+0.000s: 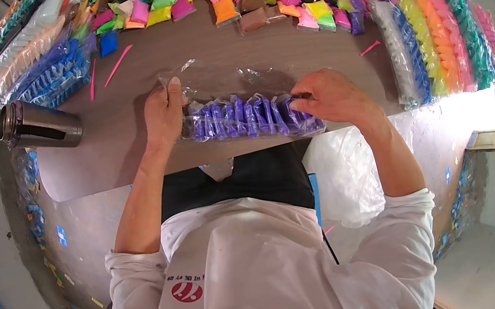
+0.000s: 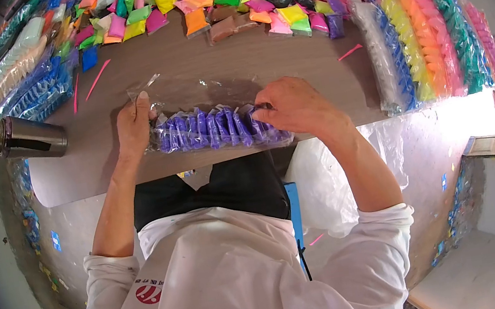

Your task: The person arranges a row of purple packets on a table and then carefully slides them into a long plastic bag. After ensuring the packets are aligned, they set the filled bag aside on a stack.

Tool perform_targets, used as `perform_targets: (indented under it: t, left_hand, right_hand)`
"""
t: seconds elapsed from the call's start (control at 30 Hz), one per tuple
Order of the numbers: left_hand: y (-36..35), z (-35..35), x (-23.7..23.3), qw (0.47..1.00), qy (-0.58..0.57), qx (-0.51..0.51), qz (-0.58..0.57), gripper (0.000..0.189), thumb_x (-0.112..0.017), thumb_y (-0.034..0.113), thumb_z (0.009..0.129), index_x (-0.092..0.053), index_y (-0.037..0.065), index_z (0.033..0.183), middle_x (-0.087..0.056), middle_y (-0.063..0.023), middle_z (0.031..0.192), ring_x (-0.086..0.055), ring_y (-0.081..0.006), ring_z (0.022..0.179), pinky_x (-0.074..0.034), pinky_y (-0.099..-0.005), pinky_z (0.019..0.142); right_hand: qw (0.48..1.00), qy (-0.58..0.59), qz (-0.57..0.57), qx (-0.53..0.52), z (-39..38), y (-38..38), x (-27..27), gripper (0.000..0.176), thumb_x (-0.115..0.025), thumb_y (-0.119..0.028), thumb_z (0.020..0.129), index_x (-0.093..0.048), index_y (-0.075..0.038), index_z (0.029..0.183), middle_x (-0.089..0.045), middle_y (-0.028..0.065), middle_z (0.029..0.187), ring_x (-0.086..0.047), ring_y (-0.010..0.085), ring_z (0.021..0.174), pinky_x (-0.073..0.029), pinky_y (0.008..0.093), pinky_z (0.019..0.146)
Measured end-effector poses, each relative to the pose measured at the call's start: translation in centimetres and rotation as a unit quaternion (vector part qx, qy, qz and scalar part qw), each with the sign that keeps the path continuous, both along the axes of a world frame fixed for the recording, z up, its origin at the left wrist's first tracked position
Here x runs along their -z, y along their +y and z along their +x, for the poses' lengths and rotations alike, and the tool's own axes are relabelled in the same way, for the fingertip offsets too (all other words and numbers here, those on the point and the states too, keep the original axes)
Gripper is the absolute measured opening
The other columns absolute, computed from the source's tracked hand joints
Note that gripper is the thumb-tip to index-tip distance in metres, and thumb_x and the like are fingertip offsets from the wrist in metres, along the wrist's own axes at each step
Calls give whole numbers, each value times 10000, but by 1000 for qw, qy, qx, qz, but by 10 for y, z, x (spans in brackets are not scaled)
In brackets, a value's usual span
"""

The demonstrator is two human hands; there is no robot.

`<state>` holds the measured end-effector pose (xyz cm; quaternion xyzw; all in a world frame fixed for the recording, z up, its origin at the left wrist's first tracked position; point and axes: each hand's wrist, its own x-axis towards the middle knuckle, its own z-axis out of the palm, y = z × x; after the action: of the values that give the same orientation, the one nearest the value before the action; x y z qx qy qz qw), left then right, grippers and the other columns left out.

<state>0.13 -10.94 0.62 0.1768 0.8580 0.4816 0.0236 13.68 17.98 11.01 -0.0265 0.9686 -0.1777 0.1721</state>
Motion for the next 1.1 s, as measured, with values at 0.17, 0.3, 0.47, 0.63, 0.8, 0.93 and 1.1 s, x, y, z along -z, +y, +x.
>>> perform_targets:
  t: [0.17,0.3,0.47,0.63,0.8,0.93,1.1]
  left_hand:
    - [-1,-1,3,1000,-8,-11,4,510,-468,361,1042,-609,-30,747,-601,-155,694,-610,-302,686,-455,-407,670]
    - [-1,-2,6,1000,1,-9,8,509,-474,354,1039,-609,-34,739,-592,-166,693,-602,-319,691,-453,-412,674]
    - [0,0,5,1000,20,-11,7,510,-494,350,1036,-604,-37,724,-589,-148,687,-583,-285,672,-451,-396,657]
    - [2,1,4,1000,14,-21,18,502,-488,331,1030,-610,-41,715,-601,-182,711,-596,-352,711,-455,-435,686]
    - [-1,-3,11,1000,20,-16,2,480,-502,341,1039,-605,-36,760,-596,-123,686,-578,-238,657,-452,-376,644]
    - [-2,-2,7,1000,21,-6,1,471,-508,345,1044,-606,-31,778,-591,-88,676,-564,-175,633,-450,-338,626]
    - [-2,-6,18,997,71,-1,-1,467,-496,334,1047,-601,-28,772,-580,-87,659,-561,-179,629,-448,-343,622]
  right_hand:
    - [981,162,-100,-34,-3,-8,16,288,-660,-223,877,-705,-37,1092,-695,166,1064,-623,361,1049,-484,452,907]
    - [981,94,-151,-73,-14,-13,21,304,-685,-193,879,-689,-48,1147,-694,143,1094,-626,338,1059,-485,425,933]
    - [991,2,-124,-41,-15,-4,17,334,-715,-214,867,-684,-51,1157,-693,135,1101,-642,329,985,-509,388,881]
    - [977,30,-209,14,-16,-29,2,355,-690,-238,896,-676,-25,1181,-694,166,1136,-653,308,969,-516,366,854]
    - [978,35,-191,-79,-31,-31,37,434,-665,-307,937,-630,-24,1264,-696,168,1157,-667,269,992,-525,377,849]
    - [979,-20,-187,-83,-31,-14,39,472,-661,-314,942,-595,-29,1313,-692,178,1154,-667,296,991,-525,388,862]
    - [973,42,-213,-81,-35,-32,21,444,-641,-279,952,-596,-34,1319,-683,188,1171,-657,337,1046,-518,390,905]
